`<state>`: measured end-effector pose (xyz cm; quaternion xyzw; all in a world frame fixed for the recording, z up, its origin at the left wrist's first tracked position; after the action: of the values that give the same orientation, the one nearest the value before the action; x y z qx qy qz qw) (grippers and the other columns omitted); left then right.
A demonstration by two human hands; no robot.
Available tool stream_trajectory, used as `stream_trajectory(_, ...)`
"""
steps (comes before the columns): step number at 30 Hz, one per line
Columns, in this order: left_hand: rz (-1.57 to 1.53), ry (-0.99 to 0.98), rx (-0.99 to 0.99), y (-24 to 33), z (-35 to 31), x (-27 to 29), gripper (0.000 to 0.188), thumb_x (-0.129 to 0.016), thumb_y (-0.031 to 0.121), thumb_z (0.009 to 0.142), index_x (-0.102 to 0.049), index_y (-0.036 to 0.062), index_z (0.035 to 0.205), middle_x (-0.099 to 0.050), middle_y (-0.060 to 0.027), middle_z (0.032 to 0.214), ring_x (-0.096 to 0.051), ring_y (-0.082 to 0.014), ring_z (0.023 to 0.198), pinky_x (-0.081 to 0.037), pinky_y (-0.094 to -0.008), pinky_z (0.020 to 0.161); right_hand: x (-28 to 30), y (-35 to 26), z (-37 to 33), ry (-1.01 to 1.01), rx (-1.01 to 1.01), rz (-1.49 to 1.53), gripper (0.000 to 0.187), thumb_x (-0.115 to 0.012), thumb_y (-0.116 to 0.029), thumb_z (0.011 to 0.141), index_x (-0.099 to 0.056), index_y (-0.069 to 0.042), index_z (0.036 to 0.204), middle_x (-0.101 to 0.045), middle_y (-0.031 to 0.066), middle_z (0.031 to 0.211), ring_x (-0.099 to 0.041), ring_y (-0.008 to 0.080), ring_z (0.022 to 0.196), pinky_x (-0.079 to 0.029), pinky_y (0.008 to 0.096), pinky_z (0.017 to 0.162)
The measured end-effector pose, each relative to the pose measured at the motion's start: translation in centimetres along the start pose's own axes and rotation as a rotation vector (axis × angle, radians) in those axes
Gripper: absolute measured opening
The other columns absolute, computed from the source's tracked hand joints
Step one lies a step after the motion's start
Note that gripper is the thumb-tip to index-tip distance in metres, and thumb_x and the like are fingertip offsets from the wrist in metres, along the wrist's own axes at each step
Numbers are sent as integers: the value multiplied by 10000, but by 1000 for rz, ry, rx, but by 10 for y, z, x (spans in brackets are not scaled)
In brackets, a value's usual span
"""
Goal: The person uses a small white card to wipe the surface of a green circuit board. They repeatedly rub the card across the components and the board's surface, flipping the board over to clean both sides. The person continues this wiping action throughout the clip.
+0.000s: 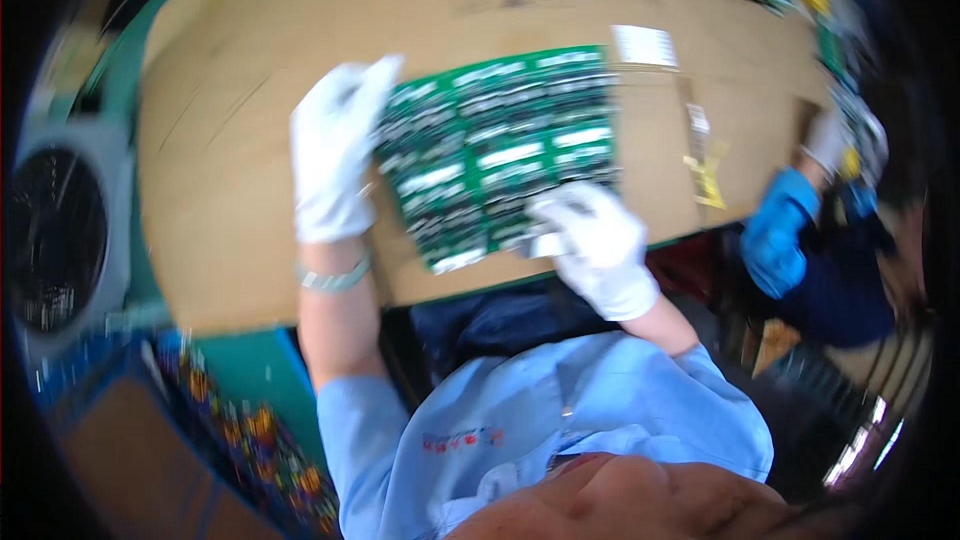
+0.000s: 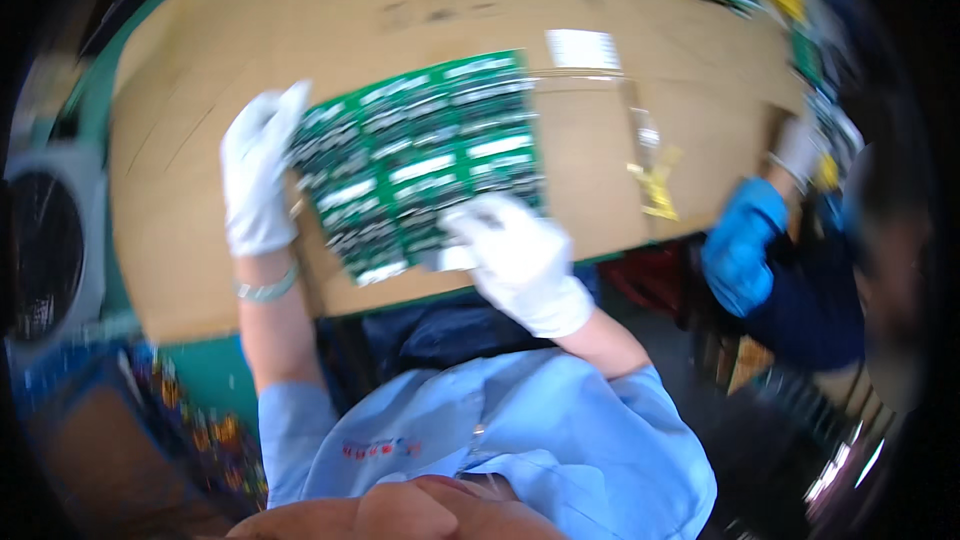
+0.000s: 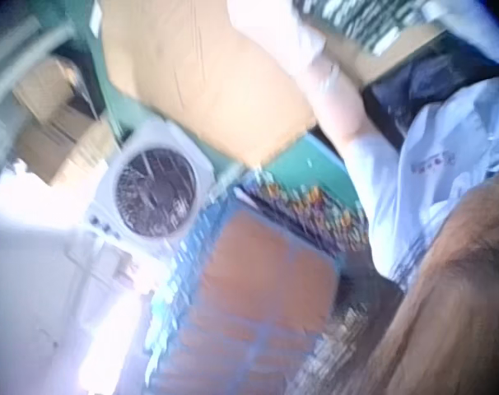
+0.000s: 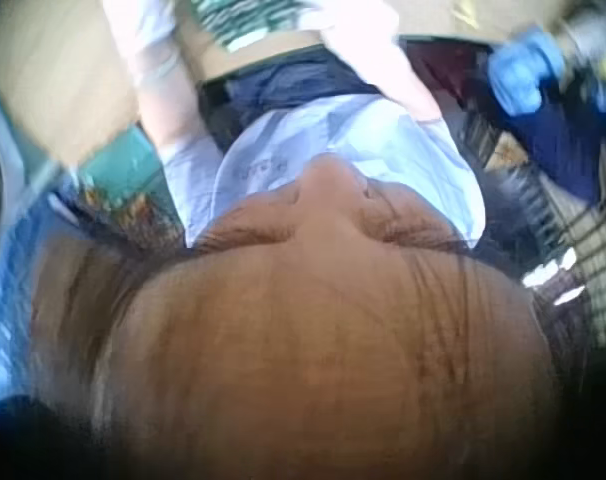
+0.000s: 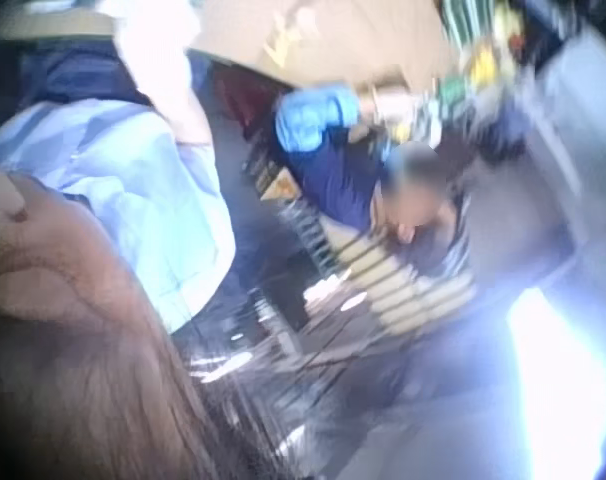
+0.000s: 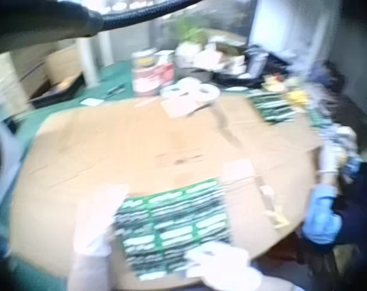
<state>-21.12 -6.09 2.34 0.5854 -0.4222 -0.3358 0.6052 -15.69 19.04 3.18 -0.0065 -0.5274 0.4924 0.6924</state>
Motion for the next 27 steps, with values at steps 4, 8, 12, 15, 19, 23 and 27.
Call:
stream_trajectory(4, 10, 35, -31, -11, 1, 7, 256, -658, 214, 917, -583, 69, 719, -485, 56, 684, -397, -42, 642, -319, -232, 568, -7, 3, -2, -79, 16, -84, 250, -667, -172, 751, -647, -152, 1000, -602, 18, 906, -632, 194, 705, -502, 308, 534)
stream_trajectory(8, 31, -28, -160, -28, 11, -5, 284, -597, 196, 952, -501, 114, 697, -414, 68, 667, -344, -43, 610, -306, -230, 558, 8, 9, -15, 68, 5, 8, 210, -648, -171, 768, -616, -143, 973, -575, 22, 941, -634, 185, 802, -513, 316, 573)
stream_trajectory(12, 244, -115, -102, -25, 18, 0, 314, -631, 237, 941, -513, 91, 690, -419, 70, 636, -322, -38, 593, -269, -237, 523, 5, 7, -16, 134, 30, 55, 140, -604, -180, 797, -592, -109, 918, -520, 71, 878, -605, 223, 727, -504, 334, 547)
stream_trajectory(15, 174, -157, -127, -29, 16, 3, 335, -625, 244, 944, -491, 91, 678, -433, 69, 622, -348, -32, 567, -278, -234, 497, -11, 8, -13, -28, 8, 47, 79, -565, -159, 806, -550, -98, 855, -499, 82, 864, -578, 232, 787, -509, 330, 565)
stream_trajectory(19, 107, -135, -17, -29, 10, -6, 351, -617, 244, 949, -471, 98, 665, -500, 47, 623, -410, -23, 520, -304, -212, 453, -22, 10, -17, 73, 46, 28, 92, -541, -145, 809, -548, -75, 868, -549, 124, 923, -538, 279, 955, -513, 344, 800)
stream_trajectory(23, 250, -55, 22, -11, 1, -15, 324, -624, 249, 944, -495, 88, 694, -521, 41, 628, -448, -29, 526, -351, -207, 465, -24, 12, -19, 68, 13, 136, 142, -515, -155, 829, -568, -60, 921, -567, 149, 969, -564, 295, 975, -517, 354, 804)
stream_trajectory(27, 63, -98, -57, -38, 17, 0, 301, -629, 256, 941, -523, 78, 723, -531, 38, 635, -456, -35, 538, -371, -213, 482, -25, 13, -23, 200, 77, 111, 181, -525, -176, 834, -577, -51, 954, -566, 159, 986, -583, 298, 923, -526, 377, 730)
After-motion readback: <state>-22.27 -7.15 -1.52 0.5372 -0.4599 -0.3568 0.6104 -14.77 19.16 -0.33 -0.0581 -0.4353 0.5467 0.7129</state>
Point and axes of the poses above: each hand's wrist, its own z-axis towards the middle knuckle, its own x-axis out of the back of the hand, y = z × x, the point moved 7 cm from there along z, towards the middle knuckle
